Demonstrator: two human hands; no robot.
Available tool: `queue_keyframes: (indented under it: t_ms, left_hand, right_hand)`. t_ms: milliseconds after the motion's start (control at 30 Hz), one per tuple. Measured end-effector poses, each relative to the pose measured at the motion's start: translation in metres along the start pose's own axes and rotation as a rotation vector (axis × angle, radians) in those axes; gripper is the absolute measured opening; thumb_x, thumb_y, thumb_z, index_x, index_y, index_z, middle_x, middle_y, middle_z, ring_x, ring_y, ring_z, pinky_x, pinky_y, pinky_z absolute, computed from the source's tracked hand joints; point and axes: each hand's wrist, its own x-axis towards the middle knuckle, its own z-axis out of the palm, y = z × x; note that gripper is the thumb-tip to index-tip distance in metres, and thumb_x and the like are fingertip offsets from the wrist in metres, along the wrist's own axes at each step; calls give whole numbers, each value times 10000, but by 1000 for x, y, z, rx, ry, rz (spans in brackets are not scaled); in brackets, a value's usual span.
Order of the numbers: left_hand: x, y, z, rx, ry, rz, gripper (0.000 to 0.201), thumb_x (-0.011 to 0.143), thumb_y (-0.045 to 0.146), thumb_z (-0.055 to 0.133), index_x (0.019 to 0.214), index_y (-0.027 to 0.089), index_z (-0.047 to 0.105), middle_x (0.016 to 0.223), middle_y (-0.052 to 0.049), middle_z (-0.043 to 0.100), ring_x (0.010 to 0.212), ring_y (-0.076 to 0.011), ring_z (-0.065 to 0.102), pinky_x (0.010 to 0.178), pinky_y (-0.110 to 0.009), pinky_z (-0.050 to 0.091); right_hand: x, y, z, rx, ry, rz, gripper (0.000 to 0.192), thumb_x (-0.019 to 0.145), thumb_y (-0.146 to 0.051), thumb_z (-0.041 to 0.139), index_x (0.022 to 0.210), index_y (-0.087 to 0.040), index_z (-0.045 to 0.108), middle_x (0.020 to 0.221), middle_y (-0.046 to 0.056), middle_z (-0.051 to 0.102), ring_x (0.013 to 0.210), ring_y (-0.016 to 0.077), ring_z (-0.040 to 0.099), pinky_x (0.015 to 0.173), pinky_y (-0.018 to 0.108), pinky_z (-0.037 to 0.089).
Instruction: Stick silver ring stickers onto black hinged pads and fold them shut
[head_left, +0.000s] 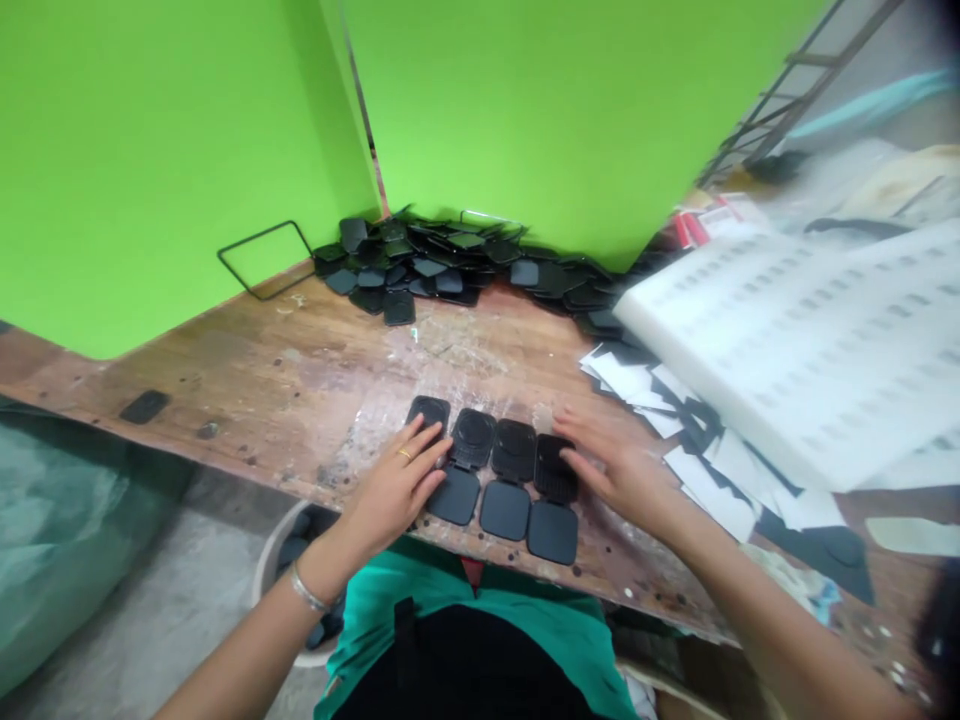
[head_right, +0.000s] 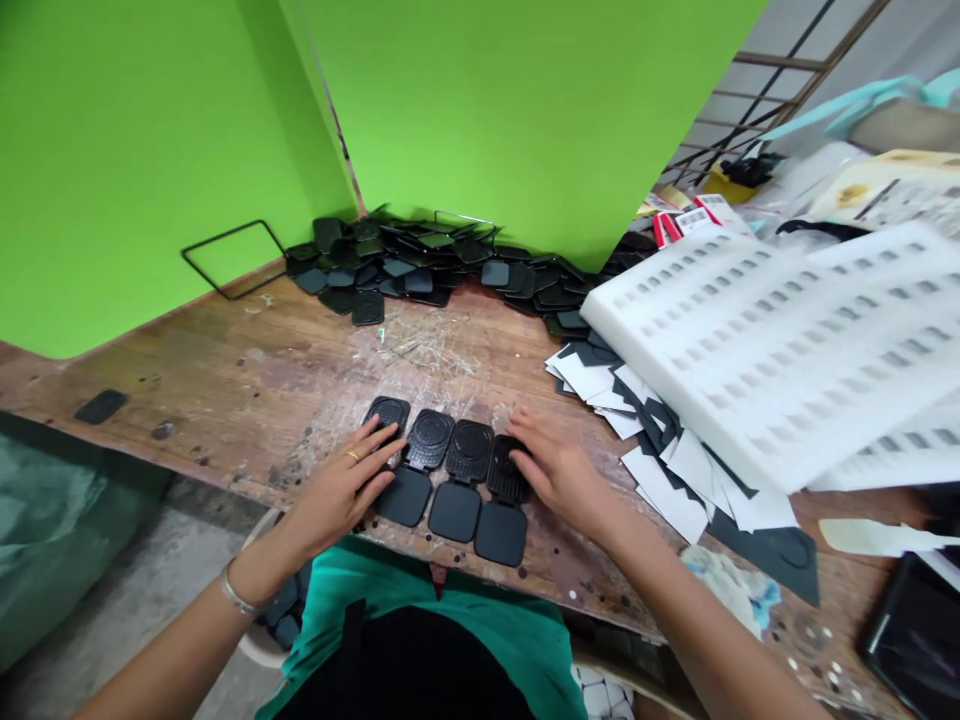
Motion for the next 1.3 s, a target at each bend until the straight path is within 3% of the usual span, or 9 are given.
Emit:
queue_keyframes:
  t_ms: [200,367,500,700,867,1000,1100,1233,1300]
  left_hand:
    - [5,10,13,1,2,2,370,995,275,472,1343,197,572,1451,-111,539,1425,-276,393,1163,-530,369]
    - [3,14,8,16,-4,8,376,989,259,483,1357,226,554,1443,-91,550,1412,-255,415,1161,-505,381]
    - [23,-3,-10,40,14,-16,382,995,300,468,1358,213,546,1446,-102,541,1413,-246,409,1142,-467,406]
    - [119,-68,-39,182,59,-405,366,925,323,547,1247,166,623,1341,-138,602,1274,-277,526,1115,-444,388]
    - [192,-111,-32,251,222,-756,504,866,431,628,1184,42,588,1344,-309,502,1342,-461,360,1081,-589,301]
    - [217,-133,-29,142,286,-1011,642,698,451,813,1118,25,581,1348,-363,464,1323,-508,357,1037,-595,330]
    - [216,-145,-33,-16,290,-1096,590,604,391,889,1015,66,619,1260,-295,563,1255,-450,475,974,-522,422]
    - [193,-150,-45,-278,319,-1072,274,786,291,767,959,123,635,1026,-95,686,942,-228,659,829,-394,535]
    - [174,-149,-59,-413,368,-1032,224,805,218,738,975,123,626,917,-61,696,788,-175,668,729,-334,557]
  right_hand:
    - [-43,3,22,-8,-75,64,433,957,-342,533,1344,-157,592,1477,149,493,1372,294,464,1117,518,424]
    - [-47,7,32,15,34,12,413,950,-308,547,1337,-172,593,1454,152,522,1365,294,474,1102,515,445]
    - [-51,14,32,11,188,-18,367,948,-276,555,1302,-191,603,1411,136,569,1378,291,458,1095,517,454]
    - [-57,22,38,11,329,39,222,950,-267,529,1097,-221,688,1263,117,667,1255,296,587,996,484,554]
    - [-62,24,42,2,349,43,202,941,-257,526,1032,-228,704,1179,110,702,1197,302,627,948,493,578]
    - [-65,25,38,-11,350,67,189,937,-261,532,987,-226,711,1151,107,713,1167,303,644,922,495,589]
    - [-65,25,34,-11,356,78,188,936,-266,533,951,-217,714,1130,113,718,1156,301,650,917,488,591]
    - [-64,25,32,-16,354,57,182,930,-258,542,920,-212,718,1101,113,726,1142,299,657,924,492,585]
    - [-64,25,31,-8,354,57,182,928,-252,543,915,-214,721,1096,110,729,1139,294,659,929,484,584]
